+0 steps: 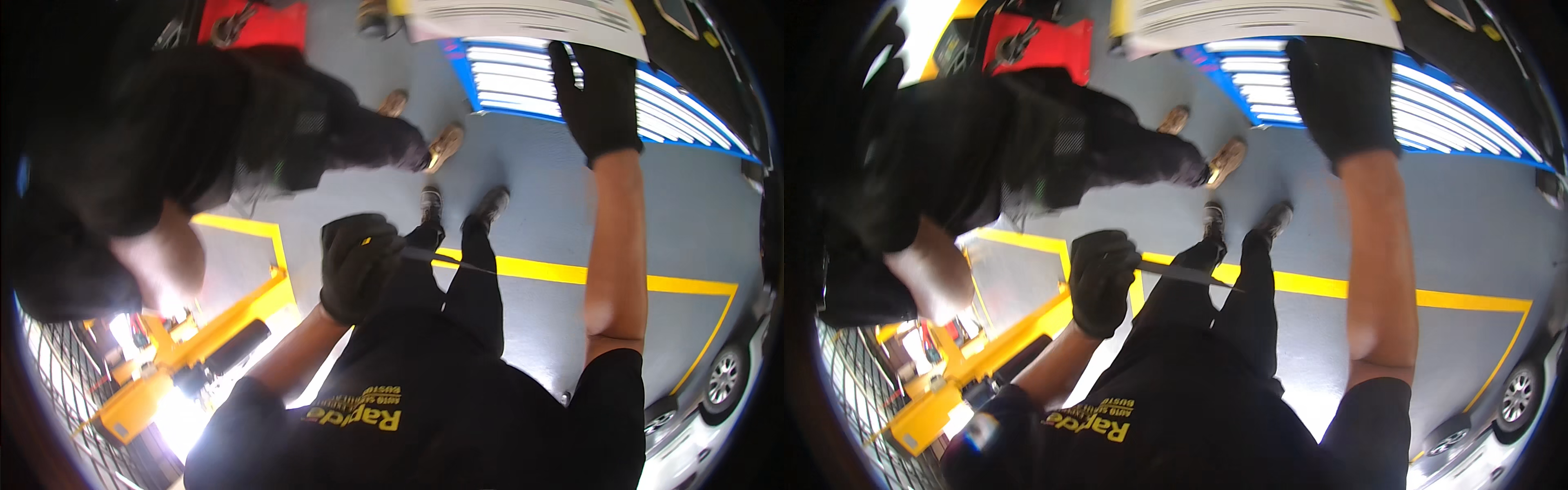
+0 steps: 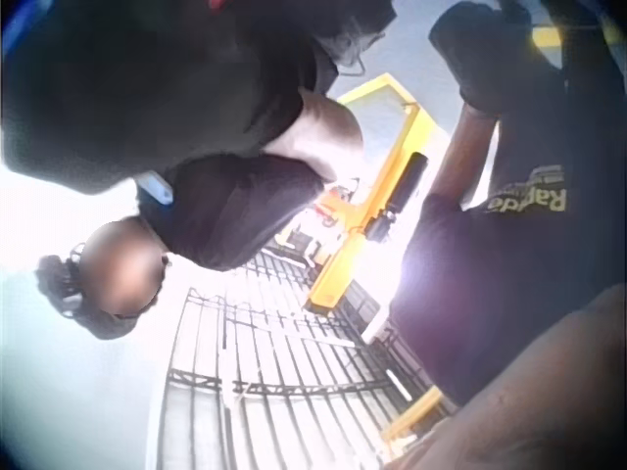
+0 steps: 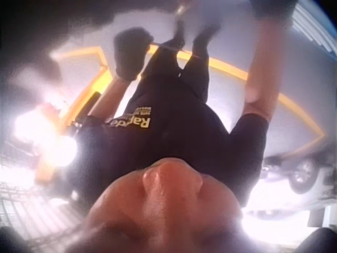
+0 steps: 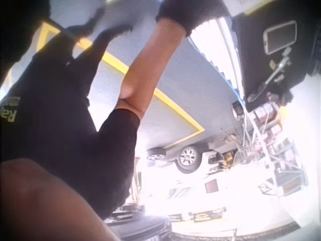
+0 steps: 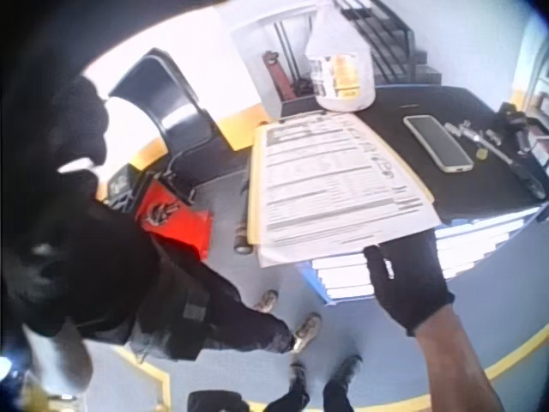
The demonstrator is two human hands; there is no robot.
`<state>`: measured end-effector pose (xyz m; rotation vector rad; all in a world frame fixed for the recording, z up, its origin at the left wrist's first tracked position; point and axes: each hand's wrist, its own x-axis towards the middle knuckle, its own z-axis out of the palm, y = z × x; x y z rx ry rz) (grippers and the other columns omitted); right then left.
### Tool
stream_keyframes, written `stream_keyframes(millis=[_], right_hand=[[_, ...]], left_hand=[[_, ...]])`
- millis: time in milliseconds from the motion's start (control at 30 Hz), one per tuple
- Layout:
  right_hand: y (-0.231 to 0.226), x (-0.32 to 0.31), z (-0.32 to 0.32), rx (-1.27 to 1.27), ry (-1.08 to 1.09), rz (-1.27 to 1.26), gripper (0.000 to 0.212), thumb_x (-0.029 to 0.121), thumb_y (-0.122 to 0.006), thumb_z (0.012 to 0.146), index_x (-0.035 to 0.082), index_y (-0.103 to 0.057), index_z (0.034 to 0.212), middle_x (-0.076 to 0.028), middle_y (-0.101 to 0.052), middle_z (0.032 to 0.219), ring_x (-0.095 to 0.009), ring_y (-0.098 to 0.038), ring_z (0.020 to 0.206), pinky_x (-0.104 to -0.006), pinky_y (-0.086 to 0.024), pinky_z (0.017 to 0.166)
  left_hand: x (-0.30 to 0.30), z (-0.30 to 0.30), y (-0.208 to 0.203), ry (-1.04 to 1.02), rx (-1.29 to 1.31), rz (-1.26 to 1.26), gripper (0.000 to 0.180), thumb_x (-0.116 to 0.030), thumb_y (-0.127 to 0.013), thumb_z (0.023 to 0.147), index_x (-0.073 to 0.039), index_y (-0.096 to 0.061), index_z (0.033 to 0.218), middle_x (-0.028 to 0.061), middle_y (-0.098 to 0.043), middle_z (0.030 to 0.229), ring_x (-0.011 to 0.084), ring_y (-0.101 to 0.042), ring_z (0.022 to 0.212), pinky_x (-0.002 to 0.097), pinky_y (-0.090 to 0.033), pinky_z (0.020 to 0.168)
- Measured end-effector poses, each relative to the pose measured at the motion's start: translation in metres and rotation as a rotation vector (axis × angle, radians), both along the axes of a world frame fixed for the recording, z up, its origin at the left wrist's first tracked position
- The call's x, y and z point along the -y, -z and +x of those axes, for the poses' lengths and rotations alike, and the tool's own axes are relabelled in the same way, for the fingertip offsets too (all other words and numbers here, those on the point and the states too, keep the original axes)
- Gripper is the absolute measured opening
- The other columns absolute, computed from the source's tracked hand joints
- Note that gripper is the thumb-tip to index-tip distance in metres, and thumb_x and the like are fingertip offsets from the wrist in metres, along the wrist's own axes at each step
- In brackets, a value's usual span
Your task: The person cleans a brake rotor using a black abrasive pad and a rag. They wipe the rotor surface repeatedly, then place it on a workbench and continue cleaning. The person also moves a cart and retrieves a document from a toolbox.
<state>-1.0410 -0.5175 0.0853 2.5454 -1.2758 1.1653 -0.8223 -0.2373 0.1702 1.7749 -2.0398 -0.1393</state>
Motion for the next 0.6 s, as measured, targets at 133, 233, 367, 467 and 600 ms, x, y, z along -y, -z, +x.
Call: stream_keyframes(millis=[133,233,367,467,600], right_hand=[[0.02,-0.091,-0.003,0.176,-0.126,0.208,0.026,0.016,-0.063,0.099,0.008,-0.068,0.123,-0.013,-0.069,0.123,-0.03,-0.062,0.119,-0.043,-0.047,0.103],[0.054,-0.192,0.021,0.273,-0.302,0.992,0.032,0.021,-0.06,0.101,0.004,-0.064,0.128,-0.012,-0.07,0.121,-0.023,-0.063,0.119,-0.0385,-0.05,0.098],[0.051,-0.272,0.088,1.152,-0.619,2.17,0.045,0.023,-0.069,0.096,0.001,-0.058,0.133,-0.011,-0.068,0.121,-0.019,-0.064,0.113,-0.0355,-0.048,0.103],[0.06,-0.279,0.143,0.492,-0.767,1.913,0.038,0.022,-0.067,0.096,0.001,-0.062,0.126,-0.009,-0.069,0.113,-0.017,-0.065,0.107,-0.0338,-0.052,0.096],[0.089,-0.273,0.114,0.452,-0.556,1.744,0.035,0.028,-0.07,0.09,0.002,-0.068,0.115,-0.011,-0.074,0.099,-0.026,-0.072,0.086,-0.0397,-0.056,0.077]], left_hand=[[-0.046,0.047,0.006,-0.186,-0.31,0.162,0.017,-0.011,-0.052,0.102,0.0,-0.064,0.108,0.013,-0.065,0.101,0.0232,-0.065,0.09,0.0321,-0.053,0.08],[-0.103,0.069,0.018,-0.615,-0.845,0.376,0.024,-0.018,-0.049,0.106,0.0,-0.063,0.109,0.0119,-0.064,0.097,0.0197,-0.064,0.089,0.0324,-0.053,0.079],[-0.14,0.074,0.055,-0.675,-0.848,0.339,0.031,-0.028,-0.048,0.108,-0.001,-0.063,0.11,0.0075,-0.064,0.09,0.0174,-0.062,0.081,0.0321,-0.052,0.074],[-0.163,0.118,0.073,-0.6,-0.644,0.272,0.036,-0.034,-0.047,0.108,-0.002,-0.063,0.114,0.0044,-0.065,0.094,0.0157,-0.063,0.08,0.0302,-0.052,0.07],[-0.136,0.074,0.073,-0.7,-1.516,0.39,0.041,-0.034,-0.049,0.108,-0.003,-0.055,0.134,0.0049,-0.064,0.116,0.0139,-0.063,0.1,0.0292,-0.052,0.082]])
